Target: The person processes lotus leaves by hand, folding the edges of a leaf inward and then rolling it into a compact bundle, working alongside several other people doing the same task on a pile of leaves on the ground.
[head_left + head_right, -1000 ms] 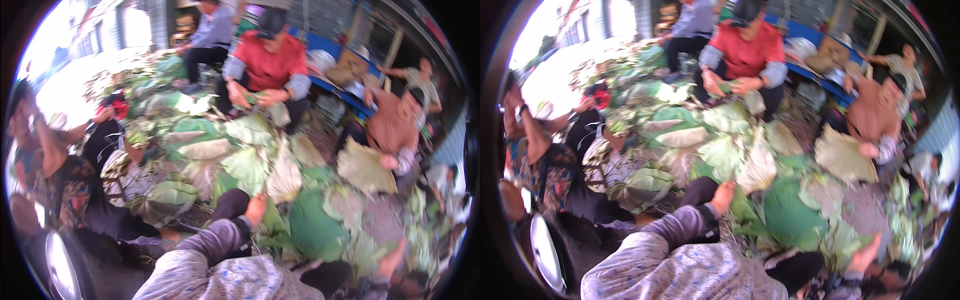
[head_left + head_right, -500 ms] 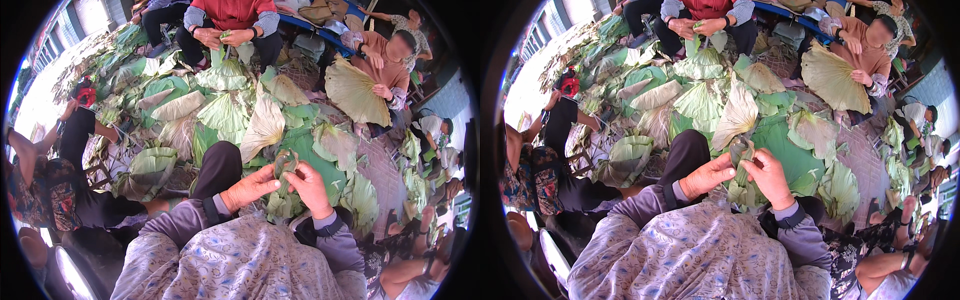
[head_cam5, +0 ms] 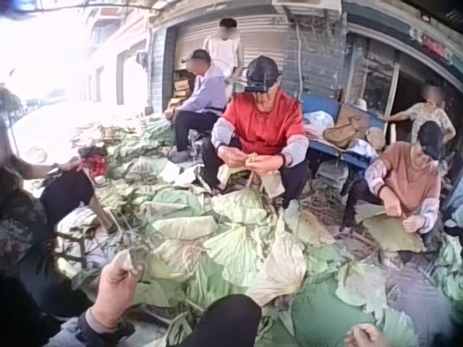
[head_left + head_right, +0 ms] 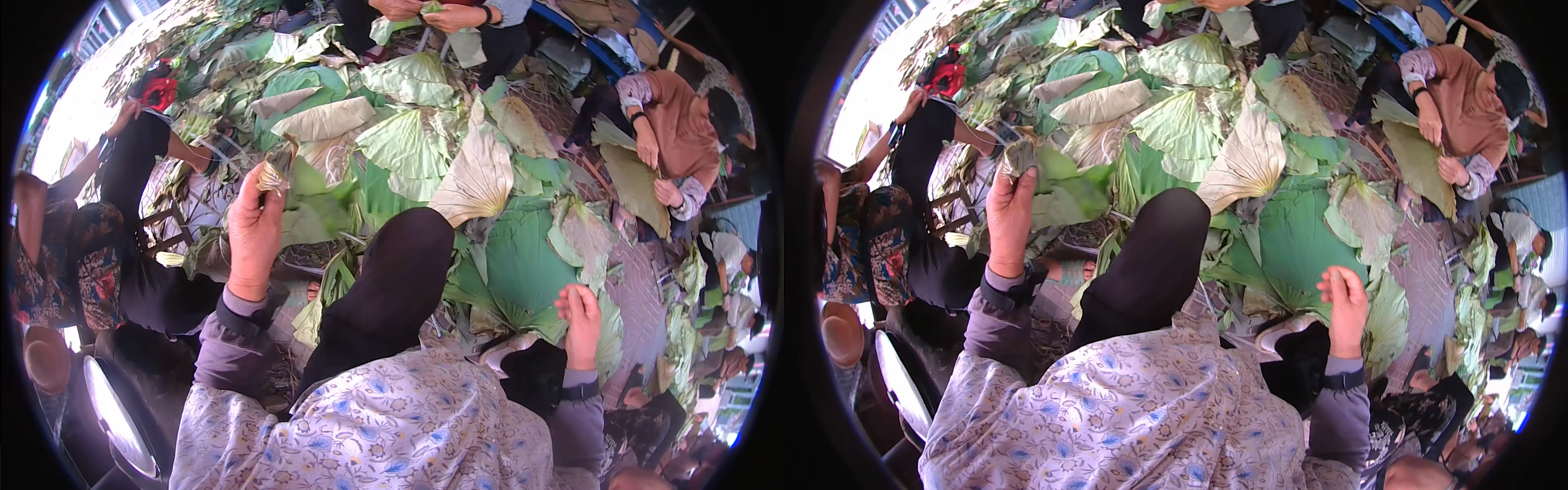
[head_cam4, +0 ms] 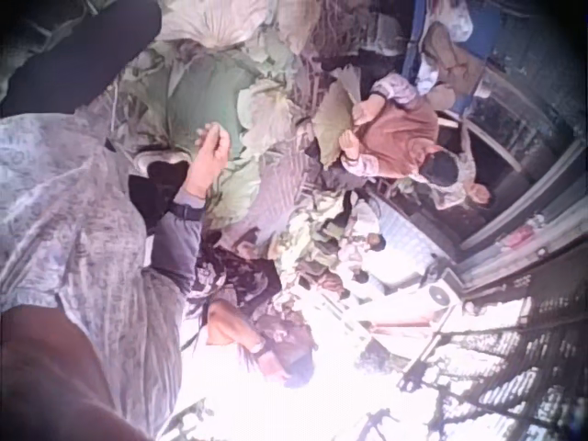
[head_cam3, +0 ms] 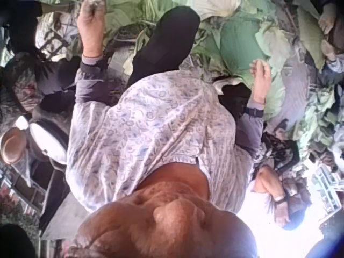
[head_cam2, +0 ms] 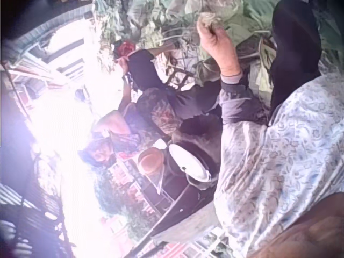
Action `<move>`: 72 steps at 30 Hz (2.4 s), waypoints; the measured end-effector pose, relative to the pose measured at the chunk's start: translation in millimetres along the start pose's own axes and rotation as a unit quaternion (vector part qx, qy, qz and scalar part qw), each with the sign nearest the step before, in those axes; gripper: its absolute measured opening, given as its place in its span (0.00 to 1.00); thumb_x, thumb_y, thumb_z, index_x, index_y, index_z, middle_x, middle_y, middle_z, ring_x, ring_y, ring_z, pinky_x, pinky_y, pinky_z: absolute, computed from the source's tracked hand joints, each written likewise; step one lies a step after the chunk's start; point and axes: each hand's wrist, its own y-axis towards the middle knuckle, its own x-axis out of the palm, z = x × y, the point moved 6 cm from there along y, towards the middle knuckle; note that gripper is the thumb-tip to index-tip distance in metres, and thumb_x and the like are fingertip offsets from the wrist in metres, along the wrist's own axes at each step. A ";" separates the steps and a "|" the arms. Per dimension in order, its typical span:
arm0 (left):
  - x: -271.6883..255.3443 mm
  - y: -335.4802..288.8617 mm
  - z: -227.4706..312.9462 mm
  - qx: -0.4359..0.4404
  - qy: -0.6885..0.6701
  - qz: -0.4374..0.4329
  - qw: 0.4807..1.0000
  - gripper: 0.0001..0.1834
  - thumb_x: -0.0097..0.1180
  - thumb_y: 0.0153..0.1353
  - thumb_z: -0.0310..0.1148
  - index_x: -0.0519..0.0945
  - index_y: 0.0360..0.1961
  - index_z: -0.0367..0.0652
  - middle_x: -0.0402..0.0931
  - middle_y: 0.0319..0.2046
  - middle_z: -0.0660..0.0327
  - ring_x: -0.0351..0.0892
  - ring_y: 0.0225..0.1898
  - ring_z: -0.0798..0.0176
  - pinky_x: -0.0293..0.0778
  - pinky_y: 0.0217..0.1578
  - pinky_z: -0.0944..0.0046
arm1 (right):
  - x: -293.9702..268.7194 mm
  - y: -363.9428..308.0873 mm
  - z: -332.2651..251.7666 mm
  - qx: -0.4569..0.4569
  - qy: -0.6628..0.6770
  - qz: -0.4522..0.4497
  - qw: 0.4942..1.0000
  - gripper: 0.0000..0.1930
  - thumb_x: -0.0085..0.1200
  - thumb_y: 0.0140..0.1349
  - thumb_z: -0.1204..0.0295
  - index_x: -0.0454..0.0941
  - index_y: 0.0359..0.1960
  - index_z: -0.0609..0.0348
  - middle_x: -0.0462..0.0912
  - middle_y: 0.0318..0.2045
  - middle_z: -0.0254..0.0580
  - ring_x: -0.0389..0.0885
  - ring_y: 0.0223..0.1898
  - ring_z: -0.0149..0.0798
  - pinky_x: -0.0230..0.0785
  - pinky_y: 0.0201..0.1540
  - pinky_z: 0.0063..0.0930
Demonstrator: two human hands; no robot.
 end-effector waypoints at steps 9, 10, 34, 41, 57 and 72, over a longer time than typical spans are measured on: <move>-0.5 -95.0 -172.0 -0.180 0.213 -0.297 0.913 0.16 0.51 0.45 0.31 0.72 0.37 0.37 0.71 0.29 0.42 0.71 0.36 0.42 0.69 0.35 0.55 | -67.8 -12.6 41.3 0.042 -0.113 0.049 0.992 0.07 0.46 0.58 0.70 0.72 0.33 0.59 0.75 0.25 0.33 0.69 0.23 0.22 0.59 0.24 0.15; 23.3 -106.2 -190.0 -0.144 0.232 -0.336 0.901 0.15 0.52 0.46 0.33 0.72 0.36 0.37 0.72 0.32 0.44 0.72 0.37 0.43 0.68 0.36 0.54 | -83.9 -13.9 31.4 0.045 -0.143 0.057 0.987 0.07 0.46 0.58 0.70 0.72 0.33 0.59 0.75 0.26 0.33 0.71 0.25 0.23 0.60 0.24 0.15; 128.6 -59.2 62.6 -0.058 0.107 -0.345 0.931 0.18 0.43 0.59 0.39 0.72 0.40 0.32 0.74 0.33 0.44 0.73 0.39 0.47 0.68 0.40 0.59 | -173.2 42.3 -85.7 -0.184 -0.357 -0.040 0.915 0.15 0.49 0.54 0.60 0.73 0.39 0.56 0.77 0.31 0.47 0.76 0.33 0.44 0.68 0.37 0.32; 209.1 -39.5 95.4 0.161 0.183 -0.375 0.894 0.24 0.55 0.49 0.33 0.66 0.48 0.36 0.60 0.52 0.46 0.57 0.54 0.43 0.56 0.53 0.56 | -183.4 122.4 -97.6 -0.243 -0.419 -0.042 0.874 0.11 0.46 0.55 0.64 0.72 0.32 0.58 0.75 0.27 0.48 0.74 0.30 0.47 0.66 0.35 0.34; 269.8 -74.4 28.9 0.147 0.330 -0.420 0.832 0.31 0.57 0.40 0.30 0.63 0.50 0.42 0.46 0.58 0.43 0.42 0.60 0.35 0.46 0.56 0.43 | -176.7 264.3 240.3 0.219 -0.417 -0.180 0.864 0.17 0.46 0.52 0.59 0.75 0.30 0.63 0.76 0.22 0.44 0.77 0.24 0.38 0.68 0.23 0.34; 303.1 -45.5 4.8 0.157 0.351 -0.428 0.817 0.28 0.54 0.46 0.44 0.63 0.47 0.45 0.48 0.56 0.40 0.45 0.57 0.30 0.48 0.51 0.36 | -158.9 258.1 442.0 0.499 0.105 0.065 0.858 0.26 0.53 0.51 0.57 0.62 0.49 0.55 0.66 0.45 0.57 0.71 0.34 0.58 0.65 0.25 0.55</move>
